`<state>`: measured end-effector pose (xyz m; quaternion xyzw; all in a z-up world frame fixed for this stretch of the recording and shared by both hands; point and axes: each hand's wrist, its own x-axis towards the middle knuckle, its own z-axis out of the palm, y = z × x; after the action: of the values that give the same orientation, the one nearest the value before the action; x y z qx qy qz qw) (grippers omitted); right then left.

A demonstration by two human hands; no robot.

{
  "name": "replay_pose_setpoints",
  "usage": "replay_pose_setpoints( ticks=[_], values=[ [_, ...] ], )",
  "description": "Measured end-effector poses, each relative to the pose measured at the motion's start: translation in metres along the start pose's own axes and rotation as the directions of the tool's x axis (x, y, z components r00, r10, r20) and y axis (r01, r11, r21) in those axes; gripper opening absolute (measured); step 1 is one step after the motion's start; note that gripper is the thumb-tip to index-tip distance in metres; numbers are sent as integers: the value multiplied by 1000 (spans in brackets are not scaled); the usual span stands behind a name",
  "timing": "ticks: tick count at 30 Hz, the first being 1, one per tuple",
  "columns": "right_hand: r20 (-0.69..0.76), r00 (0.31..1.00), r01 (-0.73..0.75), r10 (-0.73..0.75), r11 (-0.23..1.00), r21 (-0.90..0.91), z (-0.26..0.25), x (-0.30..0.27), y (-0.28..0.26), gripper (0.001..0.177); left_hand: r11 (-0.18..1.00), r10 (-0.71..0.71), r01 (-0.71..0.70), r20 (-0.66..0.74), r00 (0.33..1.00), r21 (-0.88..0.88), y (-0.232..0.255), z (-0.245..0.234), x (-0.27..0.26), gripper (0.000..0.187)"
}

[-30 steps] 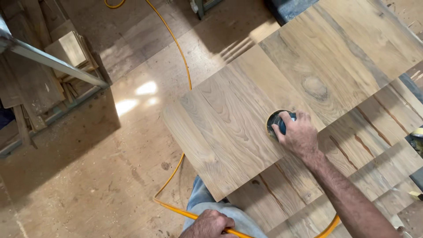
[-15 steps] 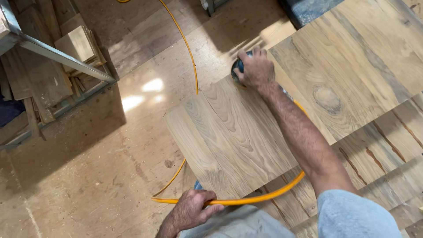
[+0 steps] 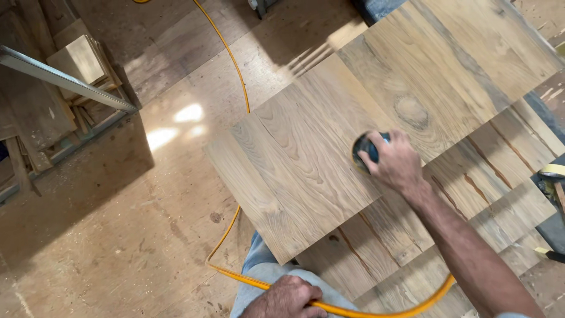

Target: The person sands wooden stairs using a power sander, moving the tool across the surfaces of multiple steps while holding the power cord with the other hand.

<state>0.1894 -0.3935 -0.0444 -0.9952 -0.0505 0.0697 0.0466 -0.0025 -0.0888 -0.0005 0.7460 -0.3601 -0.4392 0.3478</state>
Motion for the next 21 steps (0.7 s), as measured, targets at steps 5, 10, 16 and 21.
replay_pose_setpoints(
  ticks=[5,10,16,21],
  values=[
    [-135,991,-25,11,994,-107,13,-9,7,46,998,69,-69,-37,997,-2,-30,16,0,41],
    [-119,993,4,-6,1000,-14,-3,69,-25,50,991,-128,127,-19,992,-31,-24,-30,-16,42],
    [-222,968,111,-118,993,-43,-7,180,-65,46,970,-241,239,-287,927,-42,-57,-52,-29,40],
    [-280,950,152,-141,988,20,-4,233,-83,49,946,-318,320,-341,885,-51,-67,-60,-31,39]
  ],
)
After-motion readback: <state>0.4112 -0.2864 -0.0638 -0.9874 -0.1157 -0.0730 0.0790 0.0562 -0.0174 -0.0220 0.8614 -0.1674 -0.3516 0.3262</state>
